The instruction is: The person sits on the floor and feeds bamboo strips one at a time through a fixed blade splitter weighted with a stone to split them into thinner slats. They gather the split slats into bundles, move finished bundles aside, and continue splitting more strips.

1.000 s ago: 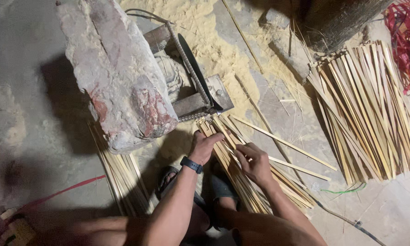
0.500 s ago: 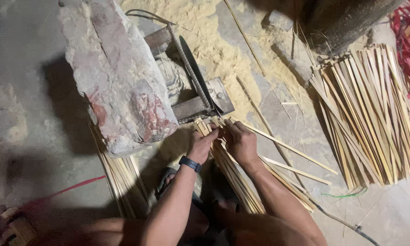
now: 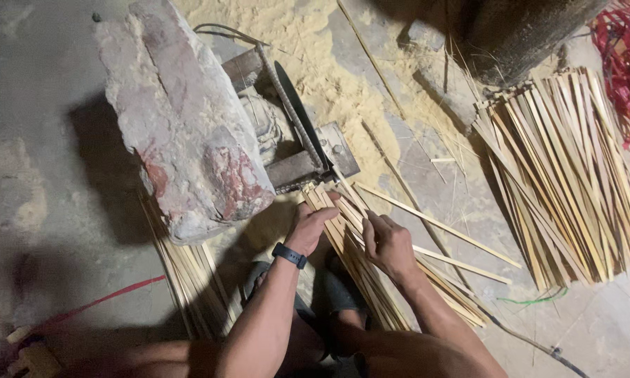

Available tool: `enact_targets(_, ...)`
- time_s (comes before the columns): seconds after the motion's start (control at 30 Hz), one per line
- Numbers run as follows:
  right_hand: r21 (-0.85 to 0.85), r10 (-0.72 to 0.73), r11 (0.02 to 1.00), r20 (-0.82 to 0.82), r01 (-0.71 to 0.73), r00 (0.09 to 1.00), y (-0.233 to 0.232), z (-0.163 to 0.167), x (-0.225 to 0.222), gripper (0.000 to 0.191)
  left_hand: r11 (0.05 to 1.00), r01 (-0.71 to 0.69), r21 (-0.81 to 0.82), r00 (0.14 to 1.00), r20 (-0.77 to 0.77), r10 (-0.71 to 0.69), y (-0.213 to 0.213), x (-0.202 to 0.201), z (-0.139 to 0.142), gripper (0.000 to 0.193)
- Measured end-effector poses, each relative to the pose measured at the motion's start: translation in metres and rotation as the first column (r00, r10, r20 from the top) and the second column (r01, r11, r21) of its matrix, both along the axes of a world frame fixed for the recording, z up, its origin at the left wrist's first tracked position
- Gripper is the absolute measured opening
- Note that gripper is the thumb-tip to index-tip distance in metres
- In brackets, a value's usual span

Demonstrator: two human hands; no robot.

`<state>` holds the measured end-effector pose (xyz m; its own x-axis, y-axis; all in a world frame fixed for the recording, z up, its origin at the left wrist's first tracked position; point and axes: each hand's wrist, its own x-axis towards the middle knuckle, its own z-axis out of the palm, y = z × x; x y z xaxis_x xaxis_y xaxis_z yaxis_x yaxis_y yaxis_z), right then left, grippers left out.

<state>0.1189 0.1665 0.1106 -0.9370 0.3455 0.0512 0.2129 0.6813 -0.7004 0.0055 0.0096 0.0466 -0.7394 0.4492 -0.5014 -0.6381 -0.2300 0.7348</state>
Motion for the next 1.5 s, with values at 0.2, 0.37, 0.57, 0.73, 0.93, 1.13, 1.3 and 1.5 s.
enact_targets(0.2,-0.046,0.107,0.993,-0.023,-0.107,0.994,0.005,-0.012,-0.044,0.022,0.986,-0.006,-0.167,0.999,-0.044,-0.001,-0.011,-0.002,-0.003,0.024)
enact_targets(0.37,-0.096,0.126,0.989,0.185,-0.109,0.975,0.0,-0.022,-0.075,0.023,0.975,-0.131,-0.179,0.989,0.044,0.141,-0.001,-0.001,-0.026,0.029)
enact_targets(0.57,0.174,0.086,0.979,0.122,-0.106,0.989,0.013,0.022,-0.015,0.026,0.957,-0.101,-0.272,0.978,0.151,0.146,0.001,-0.001,-0.036,0.054)
enact_targets(0.73,0.248,0.172,0.959,-0.127,-0.137,0.977,-0.002,0.015,0.014,0.035,0.995,-0.077,-0.066,0.995,0.052,0.081,0.002,0.007,-0.006,0.029)
enact_targets(0.93,0.106,0.071,0.992,0.013,-0.072,0.997,0.004,-0.019,0.0,0.016,0.997,-0.063,-0.039,0.996,0.068,0.065,0.0,0.002,0.008,0.02)
enact_targets(1.13,0.07,0.115,0.992,-0.092,-0.109,0.989,-0.003,-0.03,-0.066,0.028,0.998,-0.061,-0.018,0.997,-0.048,0.06,-0.006,-0.002,-0.016,0.015)
enact_targets(1.3,0.083,0.097,0.991,0.103,-0.106,0.99,0.002,0.0,-0.04,0.025,0.998,-0.016,0.054,1.0,0.001,0.016,-0.009,-0.003,-0.011,0.011)
enact_targets(1.5,0.31,0.137,0.946,-0.132,-0.091,0.982,-0.002,0.015,0.021,0.035,0.992,-0.003,0.129,1.0,-0.024,0.006,-0.004,0.003,0.006,0.012)
